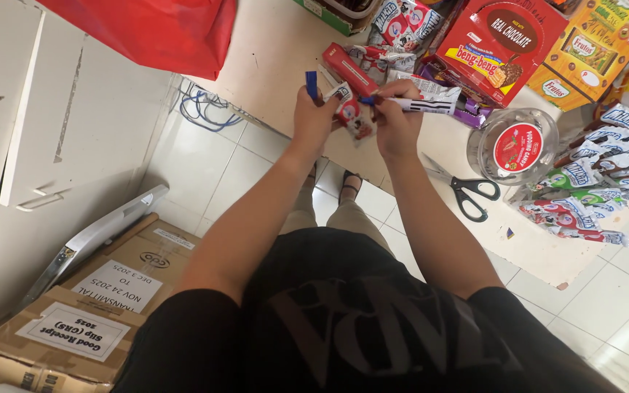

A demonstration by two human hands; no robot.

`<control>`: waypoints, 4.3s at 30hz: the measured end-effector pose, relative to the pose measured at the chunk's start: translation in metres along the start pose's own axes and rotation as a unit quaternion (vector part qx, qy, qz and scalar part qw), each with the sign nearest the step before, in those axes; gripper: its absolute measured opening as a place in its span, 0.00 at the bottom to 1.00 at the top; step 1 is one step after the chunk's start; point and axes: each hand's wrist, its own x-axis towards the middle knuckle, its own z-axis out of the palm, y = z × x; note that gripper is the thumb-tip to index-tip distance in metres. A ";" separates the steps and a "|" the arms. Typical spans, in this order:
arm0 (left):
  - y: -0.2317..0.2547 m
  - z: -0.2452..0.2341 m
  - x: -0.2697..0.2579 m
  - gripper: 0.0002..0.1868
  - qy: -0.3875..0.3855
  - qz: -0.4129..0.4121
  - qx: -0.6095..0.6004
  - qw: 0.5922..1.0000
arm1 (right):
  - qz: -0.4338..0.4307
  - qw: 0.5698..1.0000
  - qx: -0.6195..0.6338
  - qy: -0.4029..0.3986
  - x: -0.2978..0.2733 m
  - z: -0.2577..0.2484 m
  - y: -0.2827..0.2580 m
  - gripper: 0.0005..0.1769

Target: The person packs various snack items into a red plastic bag, then uses a marker to write on individual snack wrappers before placing them into a clear plastic bag. The person handles multiple snack packages and organizes them on the counter.

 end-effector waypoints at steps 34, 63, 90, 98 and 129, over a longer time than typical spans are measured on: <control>0.030 0.002 -0.017 0.19 -0.069 0.018 0.039 0.997 | -0.015 0.997 -0.041 0.057 0.001 0.013 -0.032 0.09; 0.067 -0.014 -0.060 0.17 -0.278 0.316 0.563 0.711 | 0.063 0.939 -0.339 -0.005 -0.046 0.017 -0.059 0.11; 0.107 0.042 0.046 0.08 -0.173 0.362 0.450 0.798 | -0.182 0.619 -0.763 0.031 -0.024 -0.095 -0.109 0.21; 0.166 0.086 -0.014 0.11 -0.296 0.438 0.442 0.725 | 0.054 0.939 -0.329 0.082 -0.111 -0.167 -0.164 0.04; -0.207 0.357 -0.162 0.36 -0.419 0.296 0.409 0.754 | 0.141 0.563 -0.784 0.220 -0.231 -0.398 -0.207 0.07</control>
